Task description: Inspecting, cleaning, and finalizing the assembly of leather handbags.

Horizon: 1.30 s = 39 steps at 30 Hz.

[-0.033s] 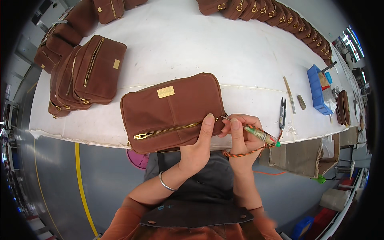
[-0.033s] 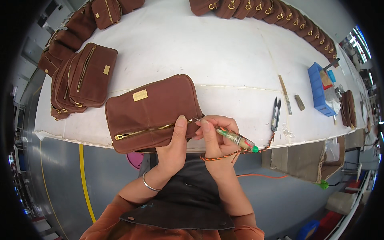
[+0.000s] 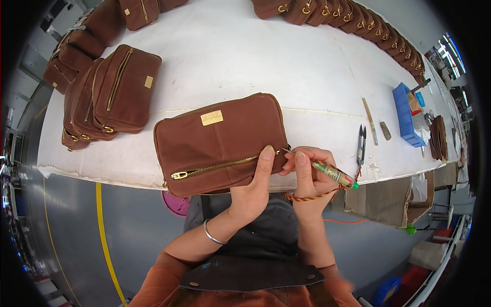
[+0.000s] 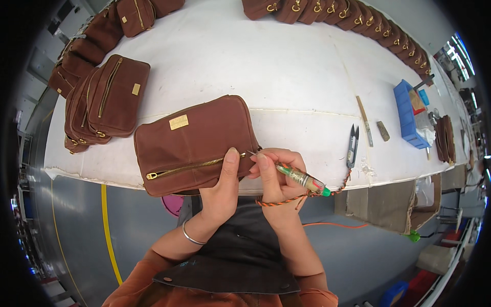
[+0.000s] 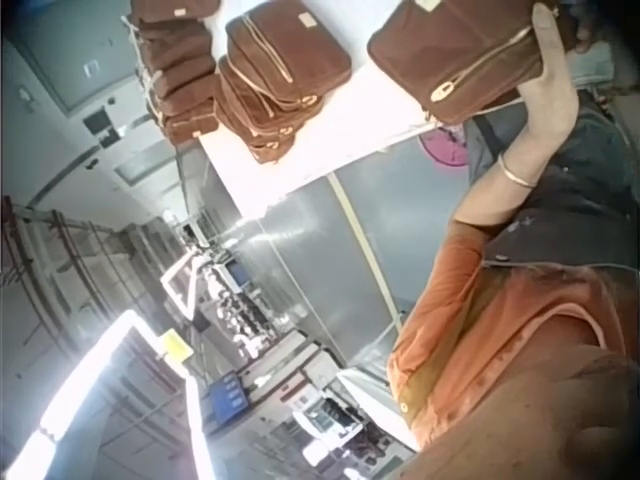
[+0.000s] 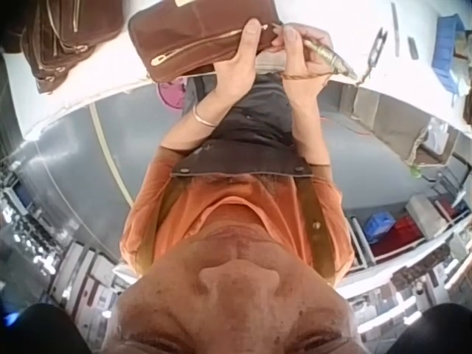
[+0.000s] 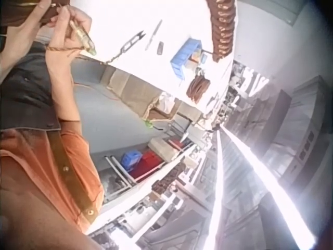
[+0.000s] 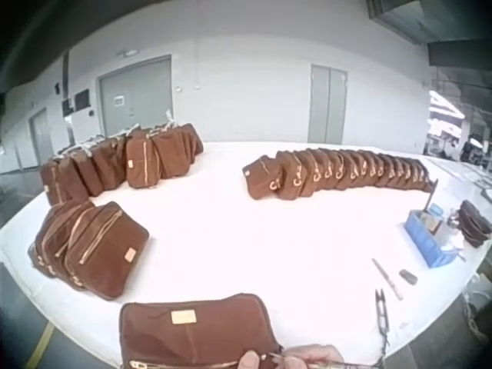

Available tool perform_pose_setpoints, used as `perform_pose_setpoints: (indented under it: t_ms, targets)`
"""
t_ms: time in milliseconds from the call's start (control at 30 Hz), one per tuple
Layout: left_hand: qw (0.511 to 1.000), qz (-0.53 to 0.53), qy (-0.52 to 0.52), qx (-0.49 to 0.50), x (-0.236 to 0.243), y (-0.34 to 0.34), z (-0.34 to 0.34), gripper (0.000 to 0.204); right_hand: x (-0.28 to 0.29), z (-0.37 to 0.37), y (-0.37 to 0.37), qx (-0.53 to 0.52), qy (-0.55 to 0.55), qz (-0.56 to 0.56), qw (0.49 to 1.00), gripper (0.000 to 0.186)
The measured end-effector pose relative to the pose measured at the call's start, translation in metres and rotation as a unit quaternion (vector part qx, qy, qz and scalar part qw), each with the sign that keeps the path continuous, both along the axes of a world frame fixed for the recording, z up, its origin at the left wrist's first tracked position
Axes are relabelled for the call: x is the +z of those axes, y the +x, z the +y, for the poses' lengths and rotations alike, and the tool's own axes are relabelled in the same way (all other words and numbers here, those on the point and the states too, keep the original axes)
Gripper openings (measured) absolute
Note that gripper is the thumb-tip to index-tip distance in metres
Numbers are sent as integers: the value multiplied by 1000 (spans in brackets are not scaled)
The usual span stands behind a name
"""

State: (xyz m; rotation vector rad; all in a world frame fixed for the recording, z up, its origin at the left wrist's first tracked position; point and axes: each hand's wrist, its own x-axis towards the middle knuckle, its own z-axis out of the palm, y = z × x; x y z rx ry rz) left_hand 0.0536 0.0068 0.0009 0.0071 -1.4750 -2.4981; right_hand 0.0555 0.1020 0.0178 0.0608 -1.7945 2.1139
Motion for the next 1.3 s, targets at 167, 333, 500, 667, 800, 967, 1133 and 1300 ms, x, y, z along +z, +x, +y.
perform_pose_setpoints:
  t_ms: [167,333,500,667,800,967,1133,1300]
  targets:
    - [1000,5,-1,3,-4,-1,1,18,-6,-1,1,-12,3,34,999,11]
    - [1000,6,-13,0,-9,-1,-1,19,-7,-1,1,-6,23,55,998,9]
    - [1000,1,-19,6,-7,0,-1,19,-7,-1,0,-5,36,60,998,9]
    - [1000,0,-12,11,-8,0,0,20,-6,-2,2,-7,51,62,997,9]
    - [1000,1,-16,12,-6,0,0,19,-13,-1,2,-30,96,91,991,11]
    - [997,9,-70,19,-5,3,0,17,-14,-11,5,-135,314,215,915,14]
    - [993,56,-107,11,-8,5,0,16,-27,-14,2,-182,336,257,888,28]
    - [979,91,-178,32,-5,4,2,16,-38,-12,-5,-199,332,289,876,32]
